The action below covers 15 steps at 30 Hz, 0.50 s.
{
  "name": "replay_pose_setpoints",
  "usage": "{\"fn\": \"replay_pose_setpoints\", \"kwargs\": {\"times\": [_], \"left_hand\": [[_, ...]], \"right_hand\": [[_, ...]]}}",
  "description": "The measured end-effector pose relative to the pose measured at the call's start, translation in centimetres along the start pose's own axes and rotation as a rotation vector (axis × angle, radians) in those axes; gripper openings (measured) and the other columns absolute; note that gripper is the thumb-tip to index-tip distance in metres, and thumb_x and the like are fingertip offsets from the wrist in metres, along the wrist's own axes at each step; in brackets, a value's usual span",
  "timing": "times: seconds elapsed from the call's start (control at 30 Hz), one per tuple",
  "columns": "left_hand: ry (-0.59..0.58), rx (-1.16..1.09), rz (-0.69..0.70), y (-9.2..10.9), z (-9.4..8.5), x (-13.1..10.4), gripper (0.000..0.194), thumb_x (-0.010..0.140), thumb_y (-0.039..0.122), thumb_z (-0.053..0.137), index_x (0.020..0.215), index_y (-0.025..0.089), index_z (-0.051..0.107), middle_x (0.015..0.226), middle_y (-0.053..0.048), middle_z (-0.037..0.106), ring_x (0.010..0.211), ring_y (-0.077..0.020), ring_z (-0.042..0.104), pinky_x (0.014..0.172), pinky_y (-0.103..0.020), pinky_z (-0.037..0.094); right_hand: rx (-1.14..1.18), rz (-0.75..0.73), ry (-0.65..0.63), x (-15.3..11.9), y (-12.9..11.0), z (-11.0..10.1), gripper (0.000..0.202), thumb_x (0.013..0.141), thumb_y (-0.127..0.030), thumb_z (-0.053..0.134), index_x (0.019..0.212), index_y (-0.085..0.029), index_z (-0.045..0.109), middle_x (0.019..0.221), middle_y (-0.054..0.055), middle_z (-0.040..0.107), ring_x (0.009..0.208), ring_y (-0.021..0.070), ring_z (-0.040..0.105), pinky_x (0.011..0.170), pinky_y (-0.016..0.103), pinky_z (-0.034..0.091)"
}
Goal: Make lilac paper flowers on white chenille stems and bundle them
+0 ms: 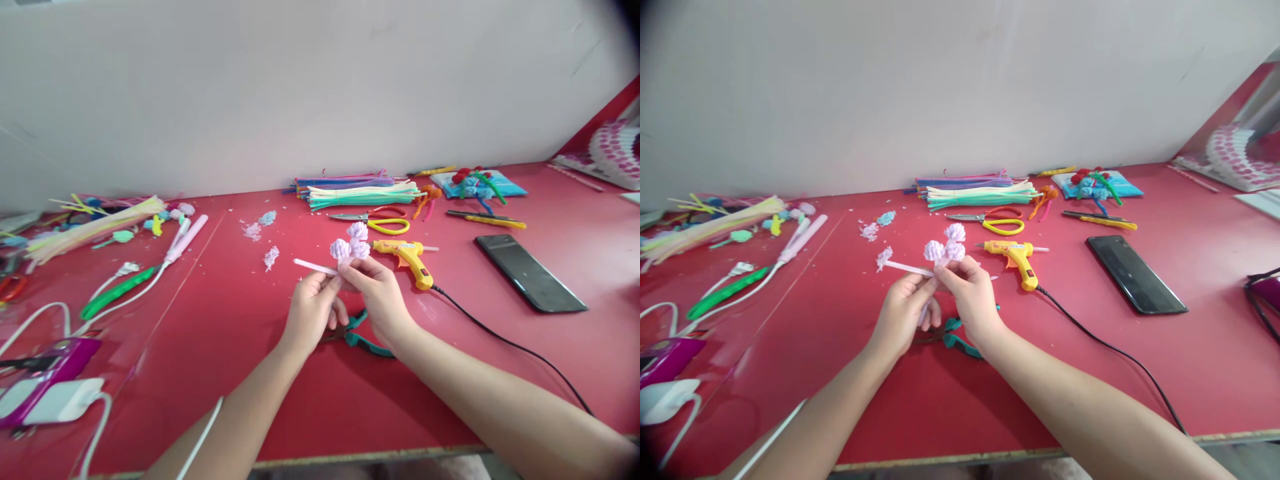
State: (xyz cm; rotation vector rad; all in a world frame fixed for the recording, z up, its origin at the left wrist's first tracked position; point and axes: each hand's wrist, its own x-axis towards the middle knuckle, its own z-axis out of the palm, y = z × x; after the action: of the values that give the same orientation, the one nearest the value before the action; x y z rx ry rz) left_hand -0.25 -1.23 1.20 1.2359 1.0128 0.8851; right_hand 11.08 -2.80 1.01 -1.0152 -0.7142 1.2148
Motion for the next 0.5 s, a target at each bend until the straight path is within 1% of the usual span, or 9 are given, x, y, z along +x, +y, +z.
{"fn": "replay_pose_setpoints", "kwargs": {"times": [0.1, 0.17, 0.23, 0.3, 0.4, 0.5], "left_hand": [[-0.008, -0.074, 0.009, 0.21, 0.22, 0.06, 0.021, 0.083, 0.032, 0.060, 0.093, 0.014, 0.064, 0.061, -0.002, 0.068, 0.044, -0.0118, 0.060, 0.046, -0.021, 0.047], [-0.020, -0.137, 0.015, 0.21, 0.25, 0.15, 0.019, 0.081, 0.029, 0.061, 0.092, 0.014, 0.064, 0.074, -0.004, 0.071, 0.051, -0.0129, 0.063, 0.051, -0.023, 0.050], [-0.041, -0.187, -0.004, 0.16, 0.18, 0.19, 0.019, 0.081, 0.028, 0.061, 0.094, 0.014, 0.064, 0.078, -0.005, 0.072, 0.051, -0.0123, 0.063, 0.049, -0.022, 0.049], [-0.065, -0.230, -0.032, 0.18, 0.09, 0.16, 0.020, 0.081, 0.028, 0.061, 0.096, 0.014, 0.063, 0.080, -0.006, 0.072, 0.050, -0.0116, 0.062, 0.046, -0.020, 0.046], [-0.101, -0.252, -0.052, 0.40, 0.01, 0.03, 0.021, 0.081, 0.028, 0.060, 0.098, 0.015, 0.062, 0.083, -0.007, 0.072, 0.048, -0.0101, 0.060, 0.041, -0.018, 0.041], [-0.103, -0.258, -0.063, 0.66, 0.00, -0.05, 0.024, 0.083, 0.033, 0.059, 0.097, 0.014, 0.063, 0.085, -0.007, 0.072, 0.047, -0.0092, 0.059, 0.039, -0.018, 0.040]], "right_hand": [[-0.045, -0.025, 0.020, 0.05, 0.00, -0.17, 0.022, 0.069, -0.032, 0.071, 0.064, -0.019, 0.054, 0.061, -0.005, 0.050, 0.057, 0.0099, 0.044, 0.054, 0.024, 0.037], [-0.055, -0.018, 0.012, 0.09, -0.03, -0.25, 0.022, 0.069, -0.033, 0.071, 0.064, -0.020, 0.054, 0.059, -0.005, 0.049, 0.053, 0.0099, 0.042, 0.049, 0.024, 0.034], [-0.032, 0.027, -0.013, 0.17, -0.08, -0.35, 0.023, 0.070, -0.036, 0.069, 0.065, -0.020, 0.054, 0.057, -0.006, 0.048, 0.048, 0.0094, 0.039, 0.046, 0.025, 0.032], [-0.008, 0.040, -0.023, 0.34, -0.12, -0.50, 0.021, 0.072, -0.037, 0.068, 0.068, -0.020, 0.057, 0.059, -0.005, 0.051, 0.047, 0.0094, 0.040, 0.047, 0.026, 0.034], [-0.010, -0.024, -0.005, 0.67, -0.12, -0.79, 0.017, 0.073, -0.035, 0.068, 0.071, -0.019, 0.061, 0.068, -0.003, 0.058, 0.059, 0.0108, 0.047, 0.058, 0.026, 0.038], [-0.015, -0.037, -0.019, 0.90, -0.09, -0.96, 0.017, 0.074, -0.034, 0.068, 0.070, -0.018, 0.063, 0.070, -0.002, 0.059, 0.063, 0.0108, 0.048, 0.063, 0.025, 0.038]]}}
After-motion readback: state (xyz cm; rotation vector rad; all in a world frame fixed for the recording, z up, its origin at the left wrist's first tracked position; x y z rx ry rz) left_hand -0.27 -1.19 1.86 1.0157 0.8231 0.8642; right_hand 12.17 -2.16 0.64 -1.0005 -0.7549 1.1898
